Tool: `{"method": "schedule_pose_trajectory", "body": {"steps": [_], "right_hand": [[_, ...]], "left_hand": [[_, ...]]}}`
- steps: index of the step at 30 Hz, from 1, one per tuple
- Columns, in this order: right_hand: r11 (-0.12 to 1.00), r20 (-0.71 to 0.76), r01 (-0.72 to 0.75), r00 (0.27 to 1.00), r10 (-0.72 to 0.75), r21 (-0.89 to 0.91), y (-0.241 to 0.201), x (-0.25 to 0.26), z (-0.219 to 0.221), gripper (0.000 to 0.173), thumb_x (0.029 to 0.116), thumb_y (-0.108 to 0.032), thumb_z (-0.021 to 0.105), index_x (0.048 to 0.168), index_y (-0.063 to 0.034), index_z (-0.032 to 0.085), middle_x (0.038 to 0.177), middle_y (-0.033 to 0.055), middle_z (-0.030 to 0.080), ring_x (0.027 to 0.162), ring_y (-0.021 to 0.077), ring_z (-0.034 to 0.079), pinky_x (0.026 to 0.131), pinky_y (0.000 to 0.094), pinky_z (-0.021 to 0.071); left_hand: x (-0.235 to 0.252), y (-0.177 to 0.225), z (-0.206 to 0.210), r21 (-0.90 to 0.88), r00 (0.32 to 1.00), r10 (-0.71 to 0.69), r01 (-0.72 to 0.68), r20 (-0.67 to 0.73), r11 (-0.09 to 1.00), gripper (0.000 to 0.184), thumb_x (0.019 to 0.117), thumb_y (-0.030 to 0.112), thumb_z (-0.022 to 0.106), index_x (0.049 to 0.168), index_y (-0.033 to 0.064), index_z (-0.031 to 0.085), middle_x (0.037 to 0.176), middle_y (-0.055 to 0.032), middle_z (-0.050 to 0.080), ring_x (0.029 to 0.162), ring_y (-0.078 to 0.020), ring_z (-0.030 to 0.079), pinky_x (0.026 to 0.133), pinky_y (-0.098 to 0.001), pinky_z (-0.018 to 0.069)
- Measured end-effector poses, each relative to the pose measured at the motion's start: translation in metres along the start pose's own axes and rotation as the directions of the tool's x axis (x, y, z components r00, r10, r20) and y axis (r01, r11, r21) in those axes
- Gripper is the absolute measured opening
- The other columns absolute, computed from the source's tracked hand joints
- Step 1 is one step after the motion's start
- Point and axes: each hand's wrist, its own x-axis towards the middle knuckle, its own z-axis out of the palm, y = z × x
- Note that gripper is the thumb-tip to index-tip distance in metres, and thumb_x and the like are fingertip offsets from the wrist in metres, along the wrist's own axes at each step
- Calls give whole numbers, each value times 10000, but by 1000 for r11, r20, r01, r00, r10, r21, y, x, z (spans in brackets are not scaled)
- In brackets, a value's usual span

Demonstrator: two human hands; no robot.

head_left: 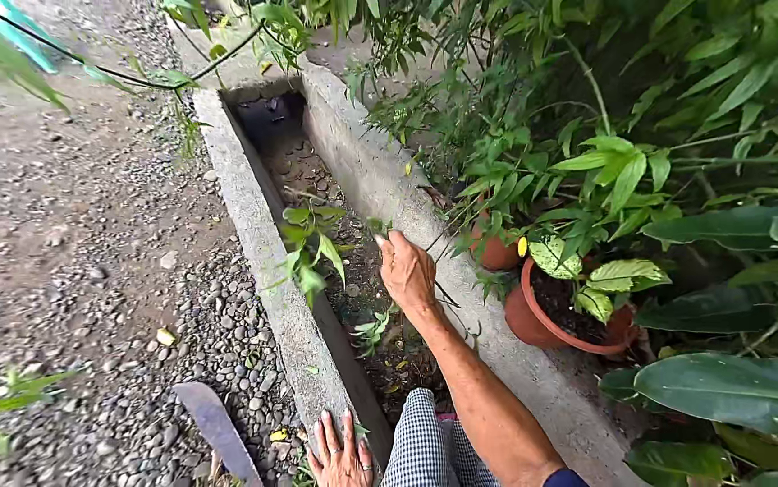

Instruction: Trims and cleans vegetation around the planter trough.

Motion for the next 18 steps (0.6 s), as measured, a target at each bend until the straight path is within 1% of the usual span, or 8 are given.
{"method": "schedule_pose_trajectory", "body": {"steps": [4,7,9,11,12,13,16,18], "right_hand": [[997,-83,-9,997,3,-75,-13,-6,-62,300,1099,-250,484,1044,19,604,786,223,631,720,415,667,594,548,514],[998,-138,-58,989,53,-33,0,-16,-97,351,1110,-279,452,1068,27,620,786,224,626,705,404,652,607,563,510],[993,-155,-102,982,110,59,17,-26,-118,383,1116,-277,433,1103,47,636,820,225,631,702,368,632,639,552,511],[967,-220,-118,961,169,224,34,-32,-143,361,1109,-241,433,1104,47,650,764,124,590,607,211,535,593,414,477],[930,-269,-116,938,218,349,41,-33,-158,325,1099,-219,430,1093,17,655,687,7,517,532,87,459,532,286,442],[867,-302,-105,911,280,487,43,-34,-179,292,1096,-202,408,1064,-22,635,635,-69,451,484,22,407,491,216,410],[691,-363,-36,830,423,722,35,-41,-244,269,1121,-242,357,936,-173,540,544,-137,383,408,-10,345,418,165,368],[689,-416,32,817,400,724,31,-52,-270,287,1122,-234,357,889,-204,522,528,-139,384,401,-8,345,411,157,358]], "left_hand": [[-1,1,0,-11,1000,-2,2,-3,1000,622,1016,430,280,1492,130,546,1566,-327,383,1423,-575,374,1098,-768,256],[-1,3,1,-23,1000,3,-3,-4,1000,610,1013,411,299,1497,127,540,1574,-327,369,1429,-579,360,1096,-777,254],[-2,2,3,-32,1000,4,-5,-15,999,613,1013,416,296,1497,131,540,1575,-322,372,1432,-575,359,1095,-776,252],[-2,1,5,-43,1000,0,-1,-15,999,616,1017,421,279,1504,141,533,1583,-310,368,1443,-566,349,1102,-776,241],[-2,1,5,-47,1000,-3,3,-8,999,615,1018,416,276,1511,146,524,1590,-306,358,1451,-563,337,1108,-774,232],[-1,2,5,-51,1000,-5,5,2,999,609,1021,408,279,1518,147,515,1596,-304,350,1459,-558,326,1116,-770,225],[-1,3,4,-48,1000,-9,10,22,999,608,1023,406,269,1531,163,498,1613,-291,327,1478,-536,309,1125,-766,214],[-1,5,3,-57,1000,-7,9,22,998,602,1025,397,273,1532,160,496,1613,-290,329,1479,-534,308,1125,-768,209]]}}
